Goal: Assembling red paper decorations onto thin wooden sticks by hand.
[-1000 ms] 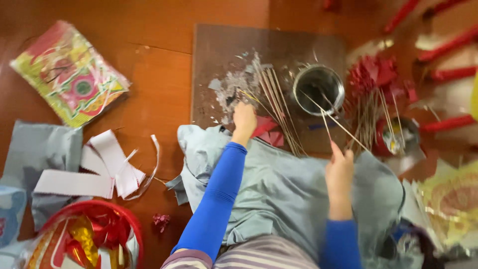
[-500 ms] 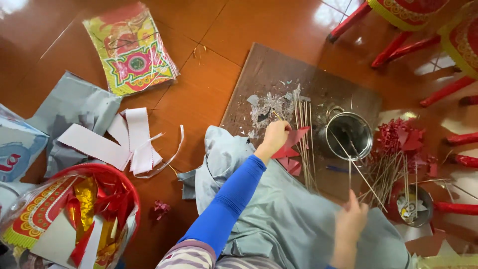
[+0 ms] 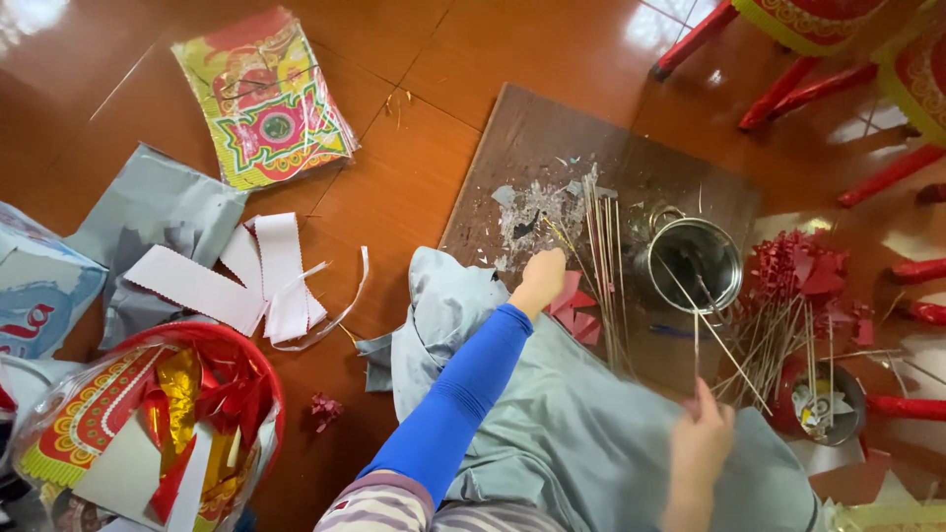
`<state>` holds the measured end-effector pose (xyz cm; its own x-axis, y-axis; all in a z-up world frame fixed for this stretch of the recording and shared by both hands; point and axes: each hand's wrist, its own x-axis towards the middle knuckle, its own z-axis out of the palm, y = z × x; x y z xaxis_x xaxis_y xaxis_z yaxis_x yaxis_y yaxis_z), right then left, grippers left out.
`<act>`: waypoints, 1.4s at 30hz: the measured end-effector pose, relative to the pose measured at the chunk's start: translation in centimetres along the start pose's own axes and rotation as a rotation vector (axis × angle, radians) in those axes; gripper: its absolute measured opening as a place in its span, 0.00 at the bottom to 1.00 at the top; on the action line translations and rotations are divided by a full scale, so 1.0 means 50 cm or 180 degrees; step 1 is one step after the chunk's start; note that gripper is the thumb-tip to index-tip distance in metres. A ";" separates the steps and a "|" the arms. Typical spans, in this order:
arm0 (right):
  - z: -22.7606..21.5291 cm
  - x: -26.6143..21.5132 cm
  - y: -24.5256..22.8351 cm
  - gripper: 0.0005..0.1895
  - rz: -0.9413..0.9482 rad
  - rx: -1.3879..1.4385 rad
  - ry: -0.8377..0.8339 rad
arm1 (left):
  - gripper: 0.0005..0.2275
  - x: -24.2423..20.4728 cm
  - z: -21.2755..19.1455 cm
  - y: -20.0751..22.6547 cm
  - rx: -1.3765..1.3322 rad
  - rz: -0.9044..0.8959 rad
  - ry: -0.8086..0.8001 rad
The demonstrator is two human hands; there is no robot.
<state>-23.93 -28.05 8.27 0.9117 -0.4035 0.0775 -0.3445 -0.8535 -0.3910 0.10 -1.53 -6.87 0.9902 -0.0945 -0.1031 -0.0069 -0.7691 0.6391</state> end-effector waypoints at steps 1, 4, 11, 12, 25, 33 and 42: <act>0.000 0.001 -0.001 0.30 0.0019 0.0000 0.0002 | 0.05 -0.005 -0.012 0.009 0.0005 0.0010 -0.0015; 0.004 0.000 0.000 0.30 0.0176 0.0123 -0.0025 | 0.05 -0.015 -0.037 0.027 0.0212 -0.0205 -0.0291; -0.013 0.002 -0.029 0.29 0.0182 0.0249 -0.0062 | 0.05 -0.019 -0.064 0.035 0.0496 0.0168 0.0208; -0.024 -0.002 -0.045 0.29 0.0320 0.0348 -0.0171 | 0.06 -0.017 -0.054 0.026 0.0382 0.0072 -0.0054; -0.040 -0.009 -0.182 0.20 0.0181 0.1657 -0.0333 | 0.04 -0.011 -0.099 0.039 -0.1161 0.0271 0.0703; 0.002 0.002 -0.256 0.15 -0.0567 0.1636 -0.0337 | 0.06 -0.013 -0.146 0.065 -0.3780 -0.0894 -0.0521; 0.046 0.029 -0.239 0.15 -0.0712 0.1610 -0.0251 | 0.05 -0.021 -0.193 0.081 -0.4374 -0.1065 -0.1260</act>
<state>-17.98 -17.69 10.95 0.9709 -0.1882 0.1481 -0.0079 -0.6431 -0.7657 0.36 1.56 3.21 0.8152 -0.3744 -0.4419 0.5698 0.3820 0.7276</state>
